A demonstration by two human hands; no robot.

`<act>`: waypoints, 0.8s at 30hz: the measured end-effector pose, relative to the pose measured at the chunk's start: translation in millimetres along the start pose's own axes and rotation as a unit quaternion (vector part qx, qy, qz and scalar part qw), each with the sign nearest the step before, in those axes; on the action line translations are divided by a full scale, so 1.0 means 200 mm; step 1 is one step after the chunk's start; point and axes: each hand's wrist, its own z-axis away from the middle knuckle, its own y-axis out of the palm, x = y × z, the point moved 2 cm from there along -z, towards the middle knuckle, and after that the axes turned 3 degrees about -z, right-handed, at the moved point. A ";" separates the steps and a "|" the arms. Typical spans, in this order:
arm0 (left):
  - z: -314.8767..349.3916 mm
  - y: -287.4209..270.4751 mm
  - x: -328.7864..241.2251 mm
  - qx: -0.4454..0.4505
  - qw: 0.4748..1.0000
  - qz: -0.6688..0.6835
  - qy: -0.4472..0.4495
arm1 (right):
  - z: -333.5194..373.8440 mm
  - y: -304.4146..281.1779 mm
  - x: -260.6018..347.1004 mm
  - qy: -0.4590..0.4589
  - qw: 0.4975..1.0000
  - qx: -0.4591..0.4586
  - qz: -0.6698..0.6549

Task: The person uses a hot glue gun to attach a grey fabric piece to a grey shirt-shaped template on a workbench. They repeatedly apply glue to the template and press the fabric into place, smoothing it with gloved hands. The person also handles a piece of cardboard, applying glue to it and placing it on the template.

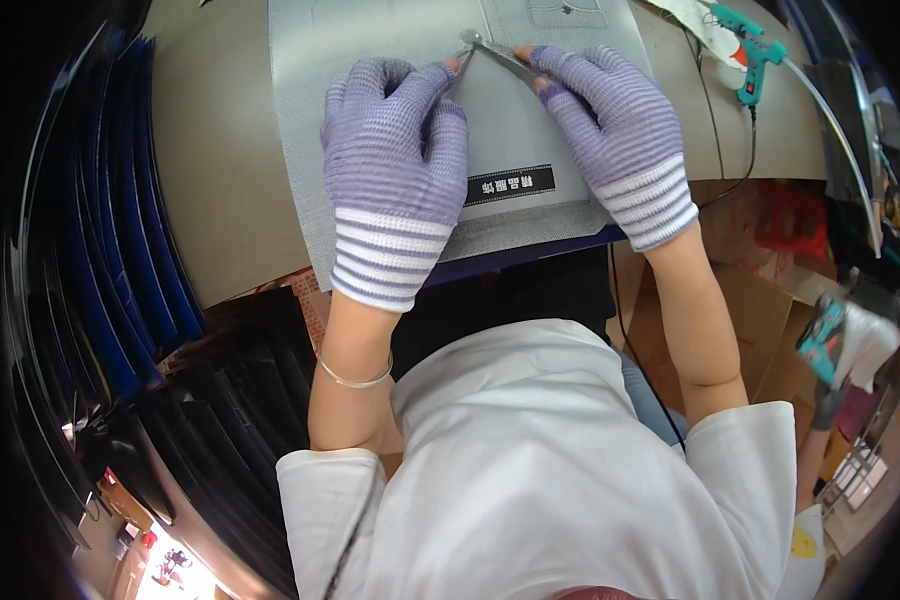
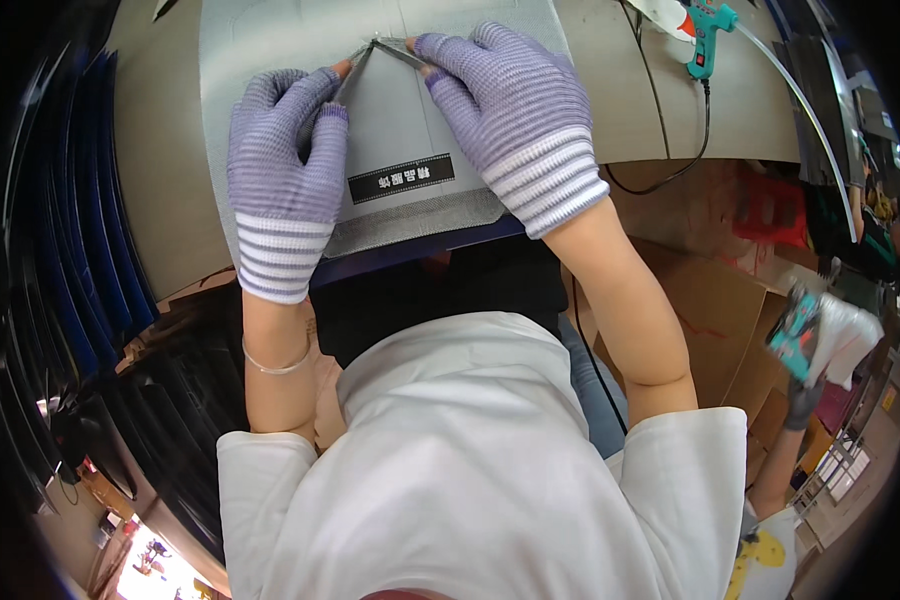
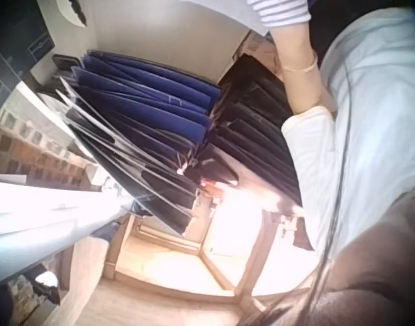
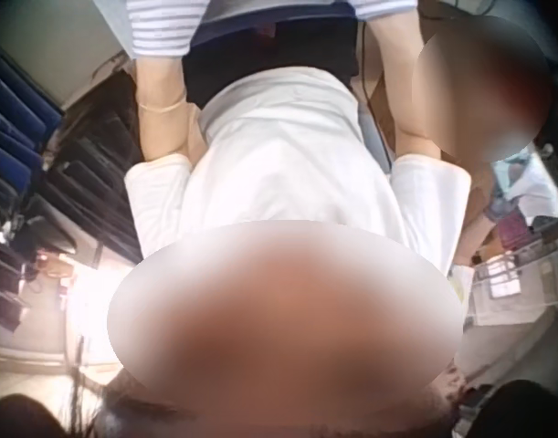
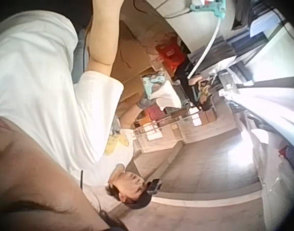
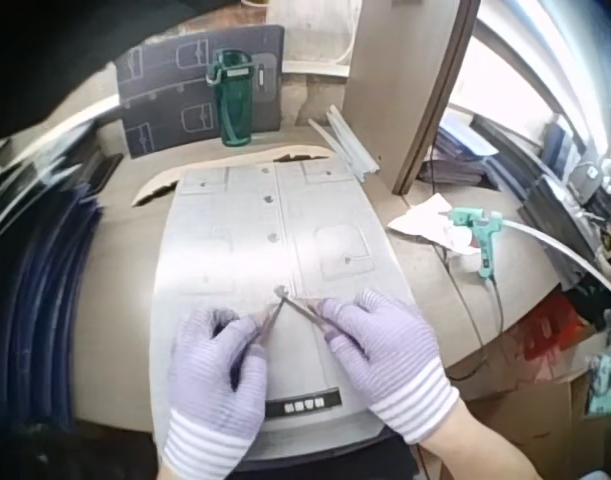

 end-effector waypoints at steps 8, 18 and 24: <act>-0.03 0.06 -0.11 -0.013 0.999 -0.041 0.005 | 0.00 -0.05 -0.13 -0.011 0.999 -0.018 -0.041; -0.06 0.01 -0.16 0.057 0.995 -0.071 -0.042 | -0.08 -0.03 -0.06 0.038 0.996 0.081 -0.003; 0.04 -0.03 -0.22 0.030 0.994 -0.105 -0.009 | -0.01 -0.07 0.01 0.041 0.994 0.095 0.017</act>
